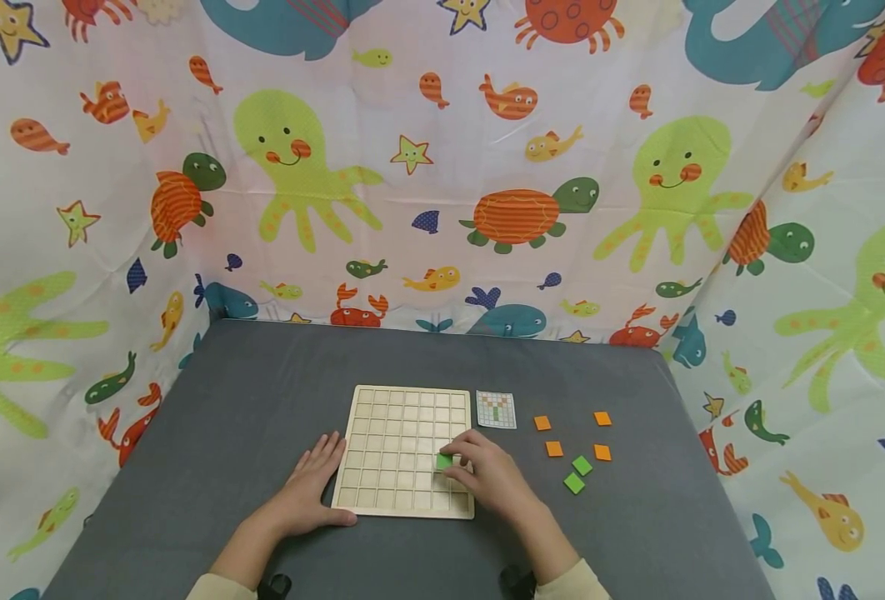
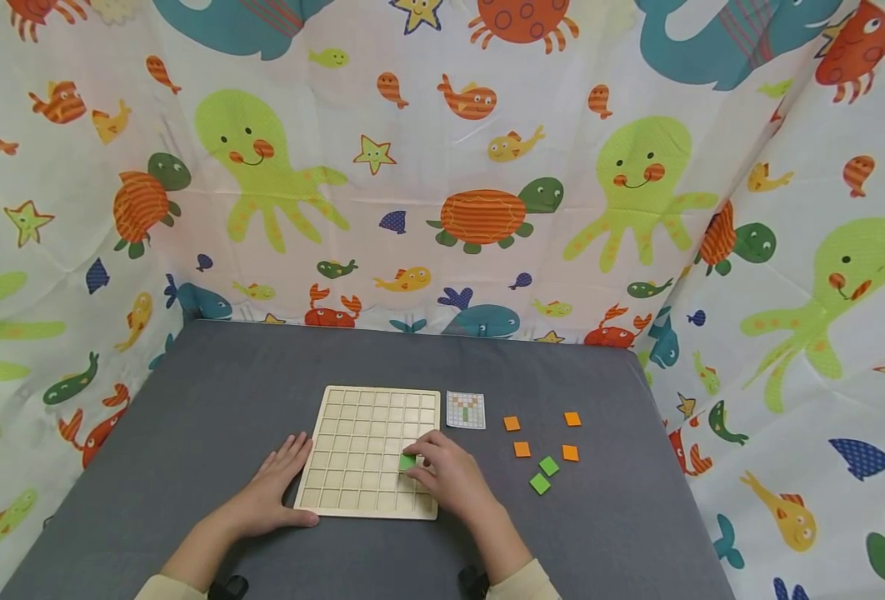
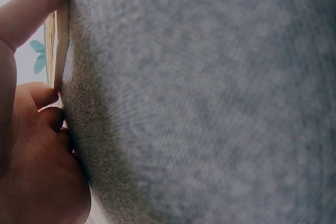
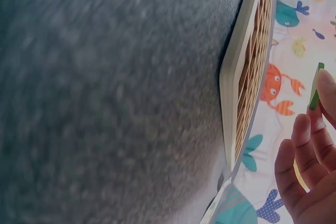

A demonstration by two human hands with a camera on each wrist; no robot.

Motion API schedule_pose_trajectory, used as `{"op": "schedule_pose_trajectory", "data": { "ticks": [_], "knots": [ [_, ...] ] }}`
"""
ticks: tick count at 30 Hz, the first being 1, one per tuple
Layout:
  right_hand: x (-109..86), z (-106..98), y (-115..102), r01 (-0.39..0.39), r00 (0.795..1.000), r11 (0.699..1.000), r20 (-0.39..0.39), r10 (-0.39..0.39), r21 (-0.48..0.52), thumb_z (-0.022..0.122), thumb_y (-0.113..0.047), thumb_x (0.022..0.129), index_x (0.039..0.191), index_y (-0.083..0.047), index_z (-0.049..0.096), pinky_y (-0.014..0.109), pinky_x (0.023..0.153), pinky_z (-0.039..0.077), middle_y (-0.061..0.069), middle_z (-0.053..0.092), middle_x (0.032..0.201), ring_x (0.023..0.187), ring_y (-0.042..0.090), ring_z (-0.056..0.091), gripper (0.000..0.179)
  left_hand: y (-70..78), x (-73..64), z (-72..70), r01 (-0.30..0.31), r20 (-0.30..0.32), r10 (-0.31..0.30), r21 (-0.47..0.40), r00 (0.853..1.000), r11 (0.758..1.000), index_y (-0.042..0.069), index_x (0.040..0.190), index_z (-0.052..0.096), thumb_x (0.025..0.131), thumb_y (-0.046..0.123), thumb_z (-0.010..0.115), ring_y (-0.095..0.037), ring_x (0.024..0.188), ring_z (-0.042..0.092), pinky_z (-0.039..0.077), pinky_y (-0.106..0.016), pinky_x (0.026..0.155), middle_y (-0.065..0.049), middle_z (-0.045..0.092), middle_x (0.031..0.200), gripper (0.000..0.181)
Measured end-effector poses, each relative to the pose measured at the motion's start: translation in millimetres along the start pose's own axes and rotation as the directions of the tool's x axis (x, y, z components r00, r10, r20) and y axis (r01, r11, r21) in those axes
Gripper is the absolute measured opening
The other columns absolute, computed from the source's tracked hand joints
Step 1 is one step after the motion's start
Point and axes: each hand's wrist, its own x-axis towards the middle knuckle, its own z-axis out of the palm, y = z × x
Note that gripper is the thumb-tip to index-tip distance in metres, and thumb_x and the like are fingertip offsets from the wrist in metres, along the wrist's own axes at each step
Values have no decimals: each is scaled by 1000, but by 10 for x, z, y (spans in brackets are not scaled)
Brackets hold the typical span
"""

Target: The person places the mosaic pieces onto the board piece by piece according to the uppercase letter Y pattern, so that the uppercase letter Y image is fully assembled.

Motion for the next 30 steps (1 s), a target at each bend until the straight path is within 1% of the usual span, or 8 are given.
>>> {"op": "schedule_pose_trajectory", "data": {
  "ticks": [3,6,10,15,19,26,30],
  "knots": [
    [13,28,-22,3,1000,1000,3,-4,12,79,-22,89,114,-19,75,22,66,51,-8,62,108,85,14,65,26,10,4,-2,2,5,-2,-3,1000,1000,4,161,19,65,60,88,-38,157,4,6,-59,123,-18,11,169,131],
    [37,58,-56,18,1000,1000,10,-18,22,79,-20,88,114,-18,75,22,66,51,-6,63,109,85,14,64,26,17,10,-7,10,23,-11,25,1000,1000,5,162,17,67,61,87,-36,157,3,6,-57,124,-16,8,170,131],
    [82,99,-108,28,999,999,19,-29,43,78,-19,89,114,-16,75,22,66,51,-4,64,109,84,12,63,26,9,13,-7,15,35,-16,50,999,999,5,162,16,67,63,86,-36,157,2,7,-58,124,-15,7,170,131],
    [148,148,-163,38,999,998,32,-39,59,77,-21,91,114,-16,75,21,67,50,-4,64,109,85,13,63,24,-12,21,-3,15,35,-17,37,999,999,6,162,15,66,65,85,-36,157,1,5,-59,124,-14,5,170,133],
    [202,190,-195,46,998,998,42,-48,41,77,-21,90,114,-17,75,21,67,51,-4,65,110,86,15,65,24,-22,33,-15,19,36,-20,34,999,999,7,162,14,66,66,85,-36,157,0,5,-59,124,-13,4,170,133],
    [249,310,-235,10,997,1000,74,-12,21,79,-22,88,112,-18,75,20,68,50,-4,65,107,85,14,65,24,-43,45,-12,10,35,-12,51,999,999,6,162,13,66,68,83,-36,157,1,6,-60,124,-14,5,170,134],
    [270,390,-252,-30,994,1000,106,31,-8,80,-24,87,110,-19,76,19,68,49,-5,65,105,82,7,62,24,-32,36,-13,10,42,-12,44,999,999,6,162,13,66,67,84,-36,157,0,6,-60,124,-14,5,170,134]
  ]
}}
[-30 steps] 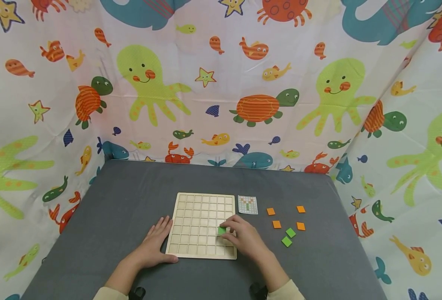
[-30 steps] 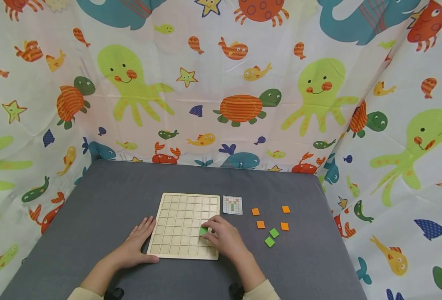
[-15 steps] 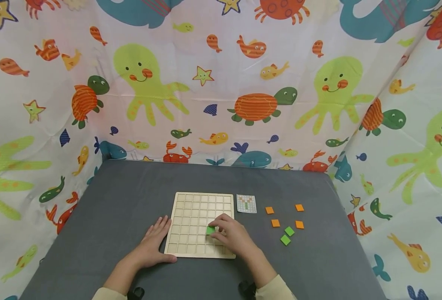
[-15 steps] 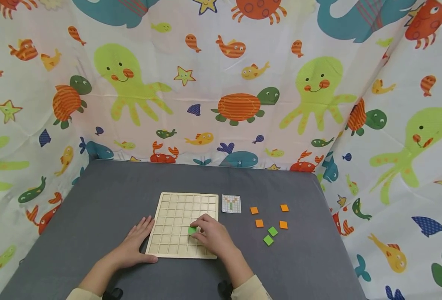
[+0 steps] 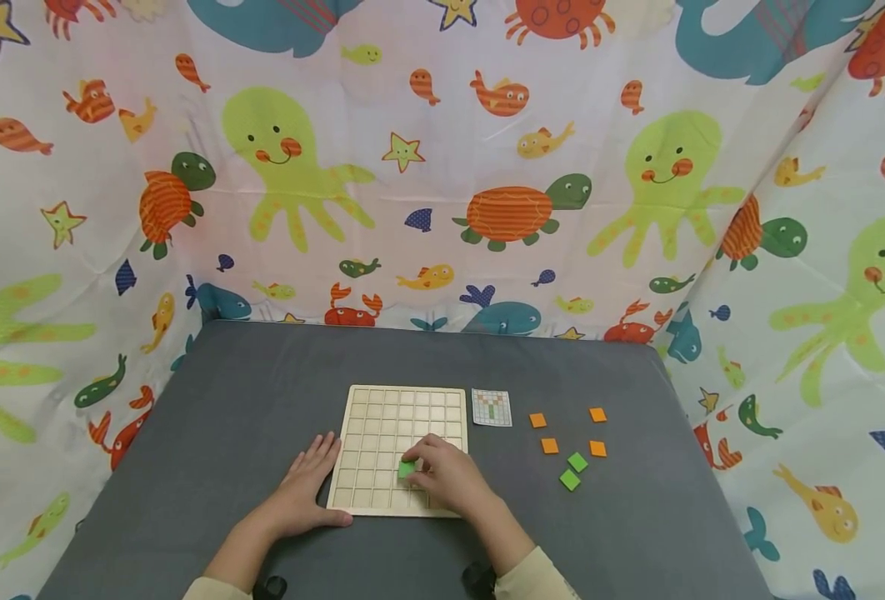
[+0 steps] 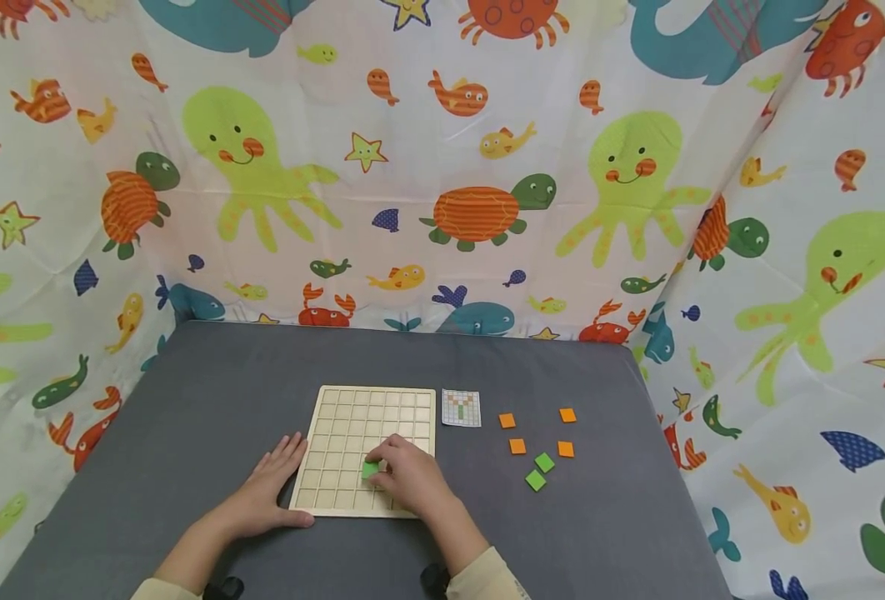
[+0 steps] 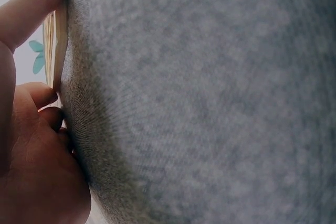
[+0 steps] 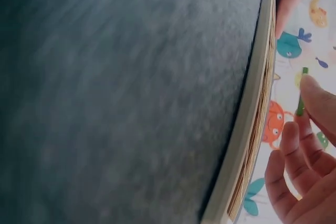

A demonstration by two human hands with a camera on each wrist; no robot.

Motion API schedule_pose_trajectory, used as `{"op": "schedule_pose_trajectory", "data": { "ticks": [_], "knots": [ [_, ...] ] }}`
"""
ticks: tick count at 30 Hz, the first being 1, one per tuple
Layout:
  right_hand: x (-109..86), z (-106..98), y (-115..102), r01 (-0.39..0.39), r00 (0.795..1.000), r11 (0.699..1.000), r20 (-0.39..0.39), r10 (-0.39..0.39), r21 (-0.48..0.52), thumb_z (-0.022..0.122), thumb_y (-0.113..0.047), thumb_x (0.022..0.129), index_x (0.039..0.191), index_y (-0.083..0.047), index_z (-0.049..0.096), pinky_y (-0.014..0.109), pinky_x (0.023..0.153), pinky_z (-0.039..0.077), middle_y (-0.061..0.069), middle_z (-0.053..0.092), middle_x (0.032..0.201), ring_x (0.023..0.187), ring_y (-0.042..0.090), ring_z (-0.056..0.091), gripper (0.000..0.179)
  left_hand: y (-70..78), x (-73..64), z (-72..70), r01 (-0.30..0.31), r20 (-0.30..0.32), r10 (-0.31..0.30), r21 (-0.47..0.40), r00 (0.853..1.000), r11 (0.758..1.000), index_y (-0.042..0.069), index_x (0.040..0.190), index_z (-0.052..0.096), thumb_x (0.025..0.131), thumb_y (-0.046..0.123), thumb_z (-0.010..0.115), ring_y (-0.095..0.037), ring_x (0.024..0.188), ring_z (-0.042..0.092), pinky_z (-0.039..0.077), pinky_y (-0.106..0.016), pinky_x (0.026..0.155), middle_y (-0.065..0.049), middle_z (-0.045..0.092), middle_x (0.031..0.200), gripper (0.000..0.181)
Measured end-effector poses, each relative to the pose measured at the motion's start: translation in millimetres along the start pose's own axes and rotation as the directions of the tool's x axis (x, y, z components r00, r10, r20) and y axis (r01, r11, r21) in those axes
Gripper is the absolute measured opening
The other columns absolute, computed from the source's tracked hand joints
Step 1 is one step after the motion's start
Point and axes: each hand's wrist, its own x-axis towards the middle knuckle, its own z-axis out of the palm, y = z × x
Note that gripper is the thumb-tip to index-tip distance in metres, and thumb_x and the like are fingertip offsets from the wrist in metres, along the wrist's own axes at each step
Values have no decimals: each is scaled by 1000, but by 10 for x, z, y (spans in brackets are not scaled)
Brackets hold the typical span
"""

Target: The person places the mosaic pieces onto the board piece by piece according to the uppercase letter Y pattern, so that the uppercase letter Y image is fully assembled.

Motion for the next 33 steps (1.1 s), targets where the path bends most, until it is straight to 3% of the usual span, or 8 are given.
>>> {"op": "schedule_pose_trajectory", "data": {
  "ticks": [4,11,24,33],
  "knots": [
    [41,65,-34,-25,999,997,45,28,-70,80,-28,87,109,-21,76,20,68,48,-8,66,104,77,0,55,23,10,-4,0,8,-1,-8,-8,1000,1000,6,162,15,66,65,85,-37,157,1,6,-60,124,-15,6,170,133],
    [79,127,-79,-27,996,987,75,40,-160,81,-28,87,108,-23,76,20,64,46,-10,66,103,74,0,51,23,15,5,-4,23,6,-23,5,1000,1000,7,162,15,66,65,85,-37,157,0,6,-60,124,-14,6,170,132],
    [70,144,-61,-56,994,986,84,70,-159,82,-26,85,108,-22,77,20,62,46,-10,65,99,74,0,52,24,4,-1,17,-15,-9,15,5,1000,1000,5,162,14,66,68,83,-37,157,2,7,-60,123,-14,6,170,133],
    [122,115,-99,-121,984,990,120,130,-78,82,-18,82,104,-23,78,23,62,45,-7,64,97,74,3,52,23,22,-5,11,8,-7,-8,-2,1000,1000,6,162,14,66,65,85,-37,157,1,6,-60,124,-14,5,170,133]
  ]
}}
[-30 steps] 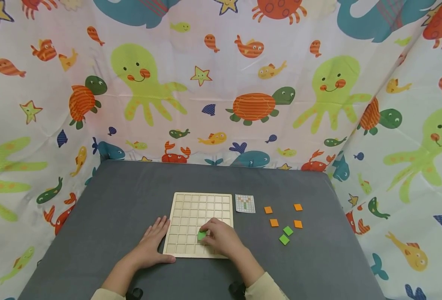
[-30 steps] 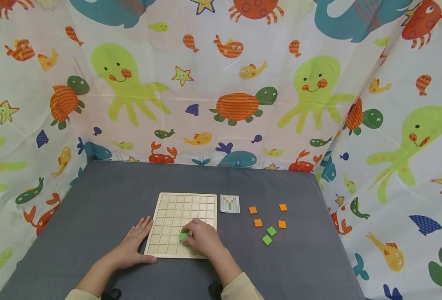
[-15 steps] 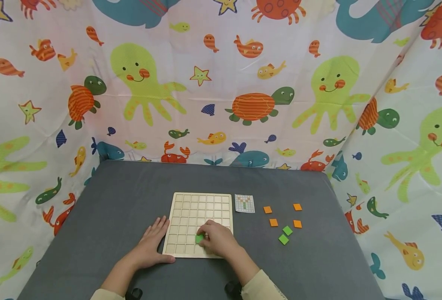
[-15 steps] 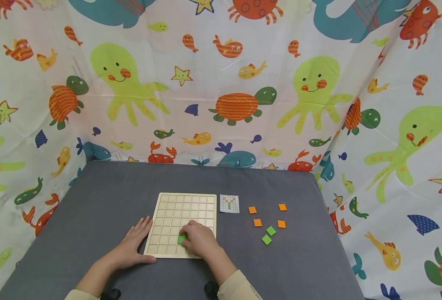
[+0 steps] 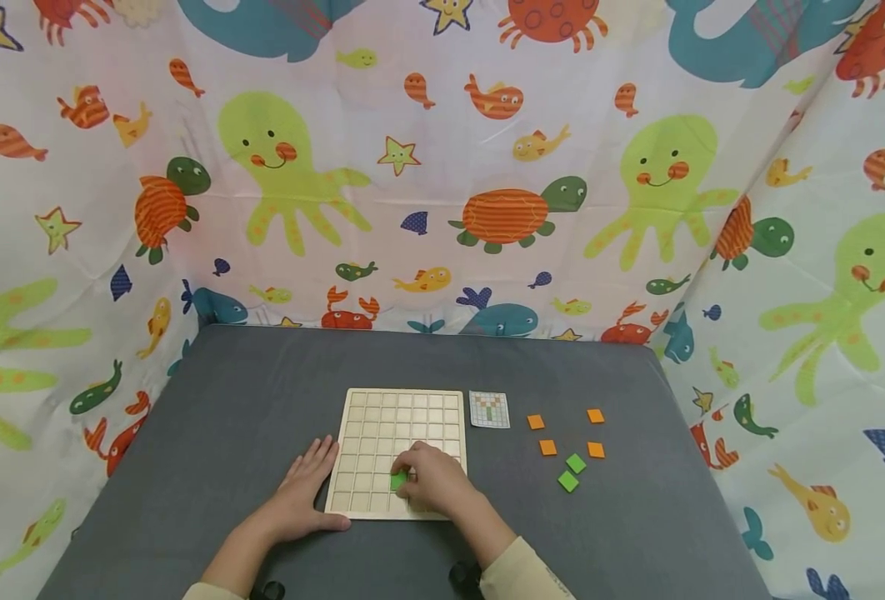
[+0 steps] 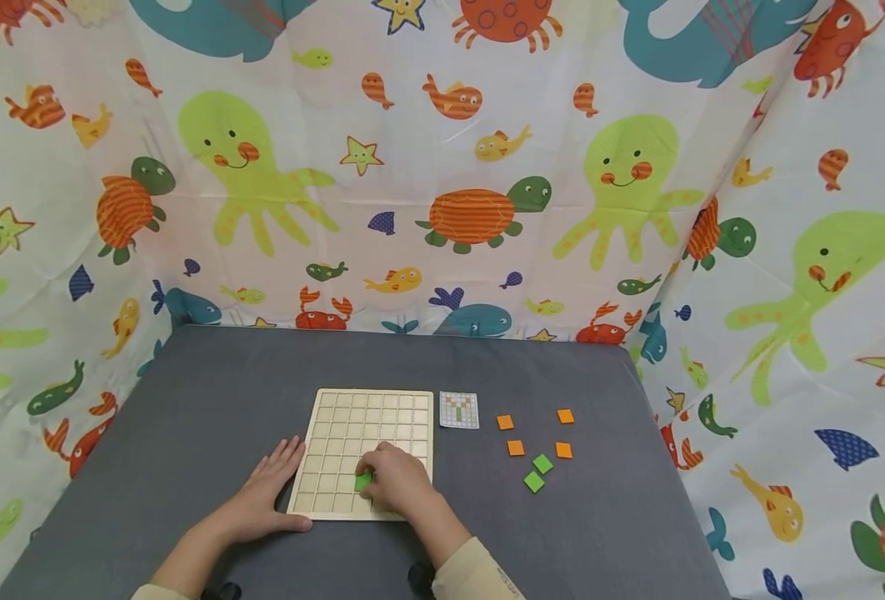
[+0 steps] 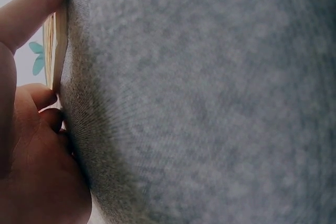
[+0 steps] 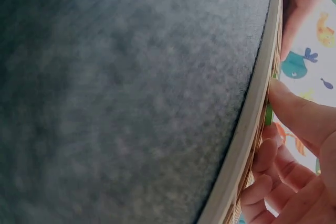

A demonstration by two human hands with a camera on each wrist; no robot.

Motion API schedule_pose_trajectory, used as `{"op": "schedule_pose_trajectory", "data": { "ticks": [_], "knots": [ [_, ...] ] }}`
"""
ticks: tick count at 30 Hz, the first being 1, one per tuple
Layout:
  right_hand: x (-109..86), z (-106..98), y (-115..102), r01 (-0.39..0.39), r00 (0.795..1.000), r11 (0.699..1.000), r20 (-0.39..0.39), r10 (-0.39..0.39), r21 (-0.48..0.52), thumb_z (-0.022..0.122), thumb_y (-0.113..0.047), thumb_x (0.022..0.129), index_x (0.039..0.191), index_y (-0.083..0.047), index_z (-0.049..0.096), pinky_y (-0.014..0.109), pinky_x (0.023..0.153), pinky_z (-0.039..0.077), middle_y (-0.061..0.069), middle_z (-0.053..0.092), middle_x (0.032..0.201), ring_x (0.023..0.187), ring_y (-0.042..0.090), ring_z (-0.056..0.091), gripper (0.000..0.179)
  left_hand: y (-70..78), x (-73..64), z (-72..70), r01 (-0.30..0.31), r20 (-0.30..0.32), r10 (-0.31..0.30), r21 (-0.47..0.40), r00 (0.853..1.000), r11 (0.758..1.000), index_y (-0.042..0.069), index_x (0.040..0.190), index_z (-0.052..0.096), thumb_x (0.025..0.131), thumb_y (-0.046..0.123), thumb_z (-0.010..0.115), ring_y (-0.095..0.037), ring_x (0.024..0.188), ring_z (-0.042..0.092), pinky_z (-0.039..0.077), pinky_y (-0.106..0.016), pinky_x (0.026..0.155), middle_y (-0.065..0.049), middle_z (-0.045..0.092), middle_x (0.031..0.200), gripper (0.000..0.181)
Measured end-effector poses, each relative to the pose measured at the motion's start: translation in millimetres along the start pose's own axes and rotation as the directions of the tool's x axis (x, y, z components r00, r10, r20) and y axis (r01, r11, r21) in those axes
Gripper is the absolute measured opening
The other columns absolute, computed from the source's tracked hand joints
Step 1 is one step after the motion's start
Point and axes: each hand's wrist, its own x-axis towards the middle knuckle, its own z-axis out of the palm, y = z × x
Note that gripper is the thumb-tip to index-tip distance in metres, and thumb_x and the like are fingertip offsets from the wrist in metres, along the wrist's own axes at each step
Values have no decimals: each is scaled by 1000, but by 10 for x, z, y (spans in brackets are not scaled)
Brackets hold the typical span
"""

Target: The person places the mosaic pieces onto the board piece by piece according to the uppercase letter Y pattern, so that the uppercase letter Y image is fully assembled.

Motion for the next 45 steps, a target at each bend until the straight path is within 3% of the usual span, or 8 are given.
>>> {"op": "schedule_pose_trajectory", "data": {
  "ticks": [6,10,17,28,36,45],
  "knots": [
    [12,-19,2,-31,1000,999,9,30,34,87,-20,76,103,-23,78,25,64,46,-6,64,96,76,4,53,28,4,1,7,-7,-5,7,-11,1000,1000,7,162,14,66,64,85,-37,157,1,6,-60,124,-14,6,170,132],
    [-20,-37,18,8,1000,1000,13,-8,29,87,-23,77,107,-22,77,23,65,46,-6,65,97,75,3,52,32,10,-3,8,-10,-2,10,-5,1000,1000,6,162,14,67,64,85,-38,157,2,6,-60,123,-14,7,170,132],
    [-104,-81,108,77,996,994,-44,-73,82,82,-23,85,111,-17,76,20,66,48,-6,68,101,76,4,59,27,9,-5,6,-11,-7,10,-5,1000,1000,6,162,14,66,65,85,-37,157,2,7,-60,123,-14,7,170,133],
    [-318,-277,307,75,989,988,-139,-56,135,78,-20,90,112,-15,76,24,66,51,-2,71,104,81,6,64,23,15,13,15,-23,-2,23,-14,1000,1000,6,162,13,67,67,84,-37,157,1,6,-61,123,-14,5,170,133],
    [-427,-413,433,54,977,985,-214,-18,165,77,-16,90,112,-12,75,25,65,51,-2,71,108,86,20,68,23,35,4,11,-17,2,17,-20,1000,1000,6,162,13,66,65,85,-37,157,1,6,-61,123,-14,5,170,133],
    [-487,-435,534,80,960,981,-280,-27,178,80,-15,87,110,-12,76,24,66,51,-1,72,106,80,10,64,24,-3,-12,9,-13,6,13,-21,1000,1000,7,162,11,67,65,84,-38,157,0,5,-60,123,-14,3,170,134]
  ]
}}
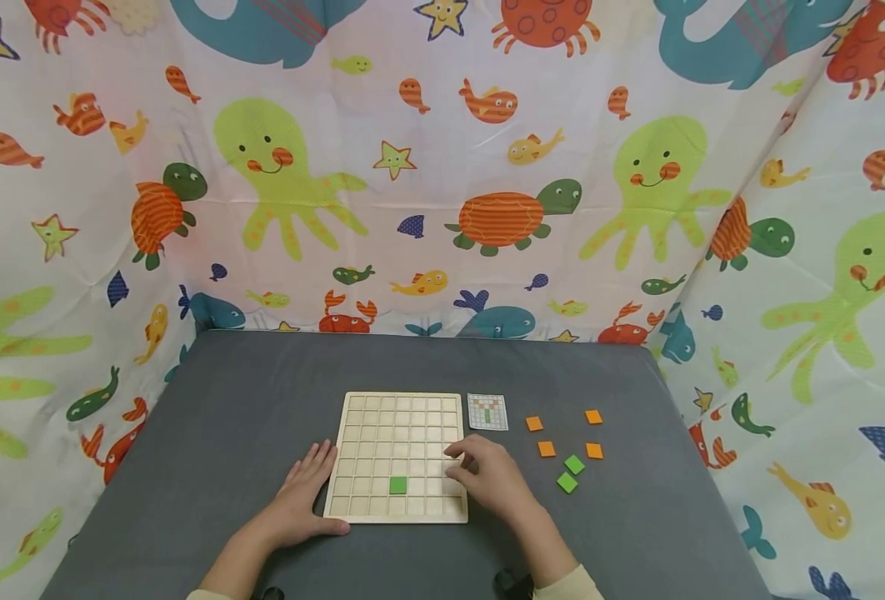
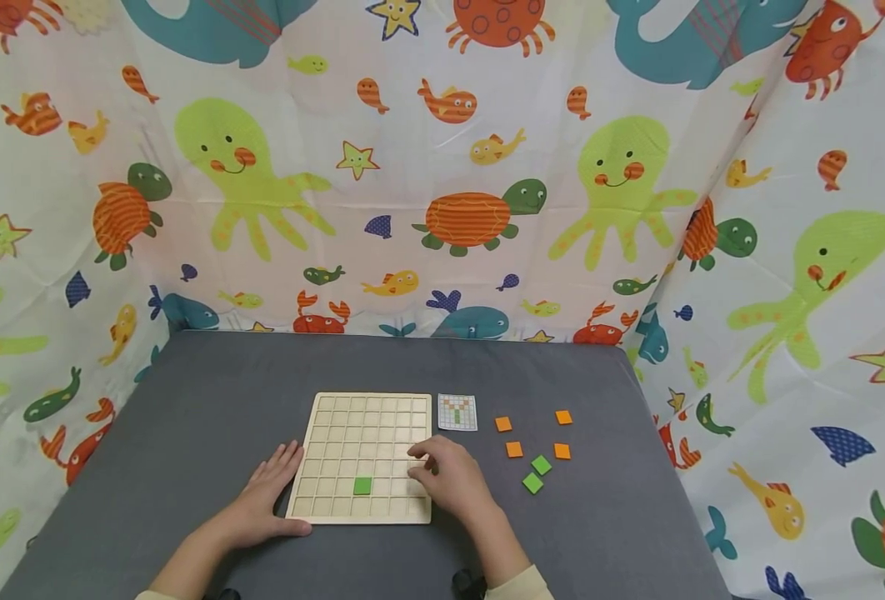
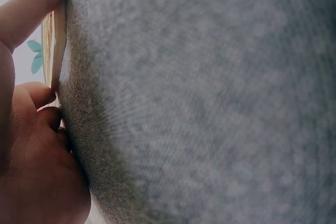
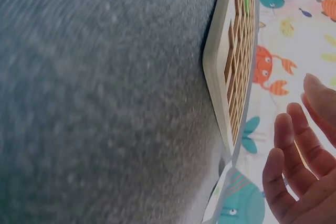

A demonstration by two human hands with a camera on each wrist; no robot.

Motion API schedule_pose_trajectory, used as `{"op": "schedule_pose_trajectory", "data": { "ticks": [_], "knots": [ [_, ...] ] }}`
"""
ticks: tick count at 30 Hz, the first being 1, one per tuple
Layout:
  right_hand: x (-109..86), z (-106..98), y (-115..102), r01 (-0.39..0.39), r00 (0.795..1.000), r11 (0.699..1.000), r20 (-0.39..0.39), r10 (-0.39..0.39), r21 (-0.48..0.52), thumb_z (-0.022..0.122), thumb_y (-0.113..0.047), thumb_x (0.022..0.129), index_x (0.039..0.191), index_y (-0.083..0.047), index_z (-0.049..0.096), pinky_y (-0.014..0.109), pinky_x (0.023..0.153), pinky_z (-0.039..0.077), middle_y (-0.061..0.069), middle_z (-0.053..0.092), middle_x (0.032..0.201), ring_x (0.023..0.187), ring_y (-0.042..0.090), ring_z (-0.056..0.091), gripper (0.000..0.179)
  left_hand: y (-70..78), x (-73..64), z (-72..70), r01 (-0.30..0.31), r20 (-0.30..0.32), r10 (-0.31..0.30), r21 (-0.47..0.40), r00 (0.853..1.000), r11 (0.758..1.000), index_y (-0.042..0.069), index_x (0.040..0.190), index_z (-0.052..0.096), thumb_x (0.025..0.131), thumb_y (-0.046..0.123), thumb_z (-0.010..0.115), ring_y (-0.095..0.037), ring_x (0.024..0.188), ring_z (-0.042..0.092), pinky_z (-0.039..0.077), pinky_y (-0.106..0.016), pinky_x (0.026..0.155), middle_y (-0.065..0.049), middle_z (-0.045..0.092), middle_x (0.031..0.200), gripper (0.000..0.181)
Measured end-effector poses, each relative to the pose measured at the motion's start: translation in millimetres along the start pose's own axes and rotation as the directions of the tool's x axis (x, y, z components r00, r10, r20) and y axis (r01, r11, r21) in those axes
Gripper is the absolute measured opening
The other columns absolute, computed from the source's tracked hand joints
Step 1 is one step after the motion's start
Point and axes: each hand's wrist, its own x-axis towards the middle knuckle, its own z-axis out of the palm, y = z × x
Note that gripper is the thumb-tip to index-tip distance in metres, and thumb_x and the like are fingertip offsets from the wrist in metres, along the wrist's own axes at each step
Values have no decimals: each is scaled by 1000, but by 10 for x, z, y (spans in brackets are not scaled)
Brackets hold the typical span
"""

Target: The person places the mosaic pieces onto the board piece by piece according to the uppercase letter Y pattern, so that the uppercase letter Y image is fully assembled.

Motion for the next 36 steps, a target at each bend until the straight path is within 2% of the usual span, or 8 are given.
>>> {"op": "schedule_pose_trajectory", "data": {
  "ticks": [3,9,15,25,31,36],
  "knots": [
    [-25,-34,18,4,1000,1000,-27,-3,13,81,-13,86,109,-12,75,24,65,52,2,72,105,79,8,62,24,-18,-6,-2,-7,-2,7,-9,1000,1000,7,162,11,67,65,84,-39,157,-1,5,-61,123,-15,3,170,133],
    [-58,-99,70,-45,998,999,-36,46,28,81,-15,86,110,-14,75,24,67,53,1,72,107,79,3,61,25,-35,-31,-8,-34,-18,33,-40,999,999,4,162,13,67,63,85,-41,156,-1,3,-62,122,-18,5,170,132],
    [-100,-192,112,-82,994,996,-74,84,28,83,-13,84,110,-14,76,25,70,54,-2,71,105,81,4,63,27,-28,-19,-18,-5,3,5,-16,1000,1000,7,163,11,67,67,82,-38,157,-1,4,-60,123,-13,3,170,133],
    [-164,-311,208,-170,977,985,-129,171,14,84,-12,82,108,-17,76,28,73,55,-6,71,104,85,10,64,28,-41,-15,1,-10,3,10,-19,1000,1000,7,162,11,67,67,83,-38,157,-1,4,-61,122,-14,3,170,133],
    [-214,-352,302,-167,966,986,-198,163,-3,85,-9,80,108,-15,76,27,72,56,-4,73,102,84,10,66,29,-36,-8,3,-10,2,10,-16,1000,1000,7,163,11,67,68,82,-38,157,-1,5,-61,123,-14,4,170,133],
    [-270,-441,352,-202,955,979,-222,196,-5,85,-9,80,110,-15,76,28,73,57,-3,75,103,85,10,66,31,-33,-5,1,-18,-4,18,-15,1000,1000,6,162,12,67,67,83,-39,157,0,5,-62,122,-15,4,170,134]
  ]
}}
